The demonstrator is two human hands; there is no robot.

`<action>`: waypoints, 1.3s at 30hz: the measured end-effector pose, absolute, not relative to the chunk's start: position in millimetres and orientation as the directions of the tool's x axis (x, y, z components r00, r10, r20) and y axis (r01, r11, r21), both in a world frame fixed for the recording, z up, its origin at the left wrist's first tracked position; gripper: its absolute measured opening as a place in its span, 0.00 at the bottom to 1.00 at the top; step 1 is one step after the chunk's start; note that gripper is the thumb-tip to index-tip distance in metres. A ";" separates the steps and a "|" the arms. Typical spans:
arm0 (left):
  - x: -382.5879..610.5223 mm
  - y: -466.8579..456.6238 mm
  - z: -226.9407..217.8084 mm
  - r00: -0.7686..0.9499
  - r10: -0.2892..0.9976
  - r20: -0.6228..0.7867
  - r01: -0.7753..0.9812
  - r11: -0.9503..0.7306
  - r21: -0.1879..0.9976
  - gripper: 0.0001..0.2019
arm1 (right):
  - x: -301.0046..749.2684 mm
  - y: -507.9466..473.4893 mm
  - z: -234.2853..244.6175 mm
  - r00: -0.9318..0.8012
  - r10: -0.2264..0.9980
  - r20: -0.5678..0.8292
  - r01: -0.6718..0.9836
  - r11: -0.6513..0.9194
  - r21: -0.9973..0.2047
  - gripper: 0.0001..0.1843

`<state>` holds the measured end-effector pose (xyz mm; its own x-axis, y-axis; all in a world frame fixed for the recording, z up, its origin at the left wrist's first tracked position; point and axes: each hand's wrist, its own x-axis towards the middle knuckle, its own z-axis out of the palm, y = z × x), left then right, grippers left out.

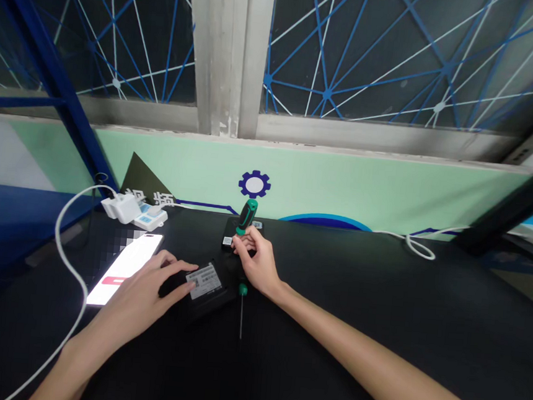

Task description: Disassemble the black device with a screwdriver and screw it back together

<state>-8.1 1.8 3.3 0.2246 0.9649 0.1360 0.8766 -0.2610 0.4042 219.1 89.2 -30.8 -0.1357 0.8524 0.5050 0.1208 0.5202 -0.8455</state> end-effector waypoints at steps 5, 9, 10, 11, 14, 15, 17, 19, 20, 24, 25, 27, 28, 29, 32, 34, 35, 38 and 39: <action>-6.6 1.3 6.6 0.191 0.972 0.139 0.888 -0.231 0.398 0.16 | 218.9 89.2 -30.9 -0.148 0.856 0.496 0.124 0.513 -0.849 0.14; -5.8 1.6 7.4 0.163 0.979 0.123 0.900 -0.198 0.389 0.15 | 218.9 90.4 -32.1 -0.155 0.848 0.506 0.114 0.525 -0.844 0.14; -5.8 1.7 7.6 0.163 0.980 0.115 0.900 -0.195 0.390 0.15 | 219.0 90.7 -32.4 -0.155 0.847 0.509 0.114 0.527 -0.842 0.13; -5.8 1.8 8.0 0.159 0.981 0.113 0.901 -0.191 0.389 0.14 | 219.2 90.9 -32.6 -0.157 0.846 0.510 0.114 0.528 -0.841 0.13; -6.0 2.4 9.3 0.173 0.979 0.112 0.897 -0.203 0.393 0.14 | 220.0 91.7 -33.8 -0.156 0.848 0.507 0.112 0.525 -0.844 0.13; -6.0 2.5 9.8 0.185 0.977 0.103 0.890 -0.211 0.404 0.13 | 220.2 92.0 -34.4 -0.154 0.848 0.506 0.109 0.524 -0.845 0.13; -5.6 2.4 10.8 0.210 0.974 0.081 0.874 -0.224 0.431 0.12 | 220.4 92.5 -35.4 -0.148 0.850 0.506 0.101 0.522 -0.847 0.13; -4.7 1.6 12.0 0.221 0.973 0.059 0.861 -0.224 0.457 0.11 | 220.3 92.7 -35.8 -0.140 0.850 0.508 0.090 0.522 -0.848 0.13; -4.3 1.0 12.6 0.226 0.973 0.056 0.859 -0.226 0.460 0.11 | 220.2 92.5 -35.6 -0.136 0.850 0.510 0.080 0.522 -0.849 0.14; -3.6 -1.3 13.5 0.239 0.970 0.030 0.867 -0.228 0.443 0.09 | 219.8 89.7 -33.0 -0.154 0.851 0.501 0.005 0.508 -0.861 0.15; -3.8 -1.6 13.2 0.238 0.971 0.022 0.869 -0.223 0.441 0.10 | 219.8 88.8 -32.3 -0.166 0.851 0.498 -0.010 0.504 -0.864 0.15; -4.7 -1.8 11.5 0.232 0.973 0.008 0.871 -0.211 0.444 0.12 | 219.7 87.5 -31.7 -0.186 0.852 0.490 -0.017 0.496 -0.868 0.15; -5.2 -1.6 10.3 0.230 0.973 0.002 0.872 -0.207 0.444 0.15 | 219.8 87.1 -31.9 -0.193 0.852 0.487 -0.011 0.494 -0.869 0.16; -5.9 -1.2 8.8 0.231 0.973 -0.003 0.873 -0.205 0.443 0.18 | 219.8 87.0 -32.2 -0.199 0.852 0.485 -0.003 0.494 -0.869 0.15; -8.3 0.3 3.3 0.229 0.973 -0.015 0.879 -0.200 0.432 0.27 | 220.3 87.0 -33.0 -0.216 0.843 0.492 0.033 0.510 -0.859 0.14; -10.0 1.4 -0.6 0.221 0.975 -0.024 0.886 -0.190 0.424 0.30 | 220.8 86.7 -32.7 -0.230 0.833 0.504 0.063 0.529 -0.846 0.13; -10.8 1.9 -2.3 0.219 0.975 -0.029 0.889 -0.188 0.419 0.31 | 221.0 86.3 -32.2 -0.236 0.827 0.510 0.079 0.539 -0.838 0.12; -12.4 2.5 -6.3 0.216 0.975 -0.047 0.892 -0.178 0.416 0.35 | 221.2 85.1 -30.2 -0.251 0.814 0.524 0.117 0.563 -0.818 0.11; -12.6 2.3 -7.1 0.213 0.976 -0.051 0.892 -0.173 0.418 0.35 | 221.1 84.8 -29.7 -0.254 0.811 0.527 0.122 0.567 -0.815 0.11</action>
